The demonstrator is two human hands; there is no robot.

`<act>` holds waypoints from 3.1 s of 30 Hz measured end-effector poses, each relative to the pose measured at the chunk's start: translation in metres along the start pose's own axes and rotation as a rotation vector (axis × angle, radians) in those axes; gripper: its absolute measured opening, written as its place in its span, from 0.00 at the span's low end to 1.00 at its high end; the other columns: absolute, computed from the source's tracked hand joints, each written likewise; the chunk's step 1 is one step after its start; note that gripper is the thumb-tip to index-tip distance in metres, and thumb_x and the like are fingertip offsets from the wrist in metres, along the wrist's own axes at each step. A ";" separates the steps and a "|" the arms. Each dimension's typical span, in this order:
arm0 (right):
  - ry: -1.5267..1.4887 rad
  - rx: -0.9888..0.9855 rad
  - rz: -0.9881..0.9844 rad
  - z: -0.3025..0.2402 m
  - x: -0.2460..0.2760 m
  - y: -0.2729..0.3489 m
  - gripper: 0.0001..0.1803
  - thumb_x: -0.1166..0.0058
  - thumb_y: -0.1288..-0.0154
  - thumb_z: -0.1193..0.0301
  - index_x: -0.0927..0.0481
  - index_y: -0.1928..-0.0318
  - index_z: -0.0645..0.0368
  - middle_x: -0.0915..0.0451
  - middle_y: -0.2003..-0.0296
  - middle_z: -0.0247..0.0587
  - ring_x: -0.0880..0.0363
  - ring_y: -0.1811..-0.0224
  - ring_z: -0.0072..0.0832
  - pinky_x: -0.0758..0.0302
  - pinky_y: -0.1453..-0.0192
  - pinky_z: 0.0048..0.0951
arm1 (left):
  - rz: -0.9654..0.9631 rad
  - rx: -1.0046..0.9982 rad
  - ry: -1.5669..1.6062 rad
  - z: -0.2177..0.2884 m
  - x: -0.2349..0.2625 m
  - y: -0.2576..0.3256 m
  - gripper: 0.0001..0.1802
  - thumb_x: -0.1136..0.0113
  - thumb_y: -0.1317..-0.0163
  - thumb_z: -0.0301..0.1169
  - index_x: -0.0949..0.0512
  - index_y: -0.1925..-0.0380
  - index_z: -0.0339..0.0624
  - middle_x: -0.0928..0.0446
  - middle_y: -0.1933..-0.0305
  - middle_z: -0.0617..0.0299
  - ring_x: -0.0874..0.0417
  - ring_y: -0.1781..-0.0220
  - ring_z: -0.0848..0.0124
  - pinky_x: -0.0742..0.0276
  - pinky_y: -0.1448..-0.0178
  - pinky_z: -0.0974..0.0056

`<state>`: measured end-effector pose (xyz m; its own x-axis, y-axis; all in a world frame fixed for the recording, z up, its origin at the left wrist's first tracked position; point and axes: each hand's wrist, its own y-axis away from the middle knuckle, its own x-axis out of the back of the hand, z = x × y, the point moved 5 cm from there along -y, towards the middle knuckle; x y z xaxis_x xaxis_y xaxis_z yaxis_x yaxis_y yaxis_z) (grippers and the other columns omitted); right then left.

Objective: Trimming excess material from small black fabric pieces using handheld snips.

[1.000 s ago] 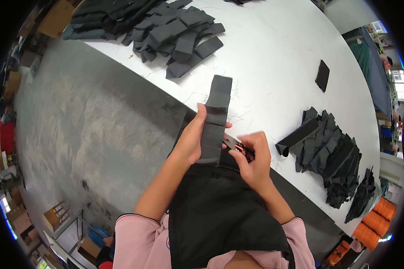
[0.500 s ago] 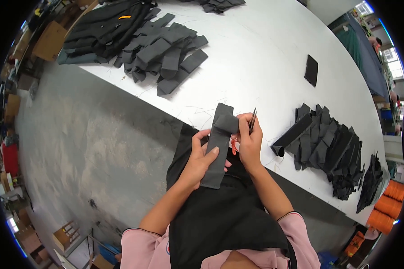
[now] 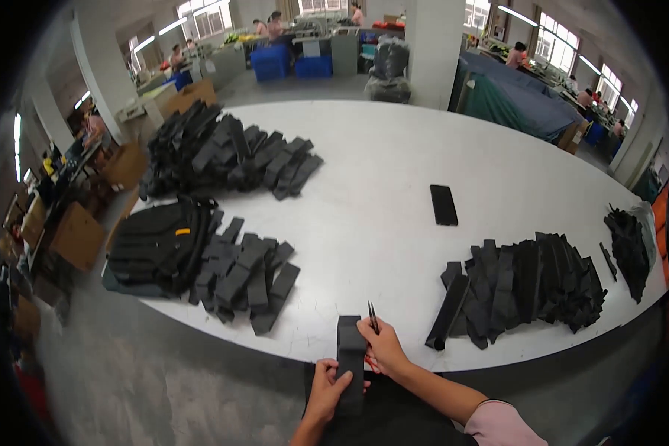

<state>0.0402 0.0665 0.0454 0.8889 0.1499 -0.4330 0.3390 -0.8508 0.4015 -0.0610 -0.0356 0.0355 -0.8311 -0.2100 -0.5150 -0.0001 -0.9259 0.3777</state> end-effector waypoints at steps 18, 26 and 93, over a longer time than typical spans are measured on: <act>0.148 0.026 0.010 0.011 0.010 0.007 0.09 0.45 0.37 0.70 0.22 0.60 0.62 0.34 0.78 0.25 0.39 0.78 0.12 0.41 0.74 0.16 | 0.183 -0.733 -1.010 0.054 0.005 -0.013 0.10 0.37 0.45 0.29 0.24 0.68 0.34 0.23 0.66 0.56 0.23 0.63 0.66 0.28 0.60 0.68; 0.441 0.429 -0.111 -0.022 0.002 0.018 0.11 0.40 0.41 0.68 0.21 0.63 0.65 0.25 0.78 0.31 0.32 0.75 0.12 0.35 0.71 0.18 | -0.022 -0.474 -0.674 0.058 -0.016 -0.017 0.14 0.39 0.46 0.29 0.23 0.60 0.33 0.27 0.51 0.56 0.27 0.48 0.66 0.33 0.44 0.67; 0.847 0.682 0.240 -0.093 0.123 0.092 0.09 0.44 0.42 0.79 0.28 0.61 0.63 0.21 0.76 0.43 0.21 0.76 0.23 0.30 0.73 0.22 | -0.391 -0.444 -0.728 0.028 -0.129 -0.071 0.13 0.42 0.42 0.30 0.23 0.59 0.35 0.31 0.42 0.56 0.35 0.35 0.60 0.42 0.33 0.59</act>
<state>0.2095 0.0536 0.1039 0.9200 0.0184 0.3914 0.1211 -0.9633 -0.2395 0.0305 0.0663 0.0962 -0.9605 0.2503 0.1213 -0.2650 -0.9560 -0.1260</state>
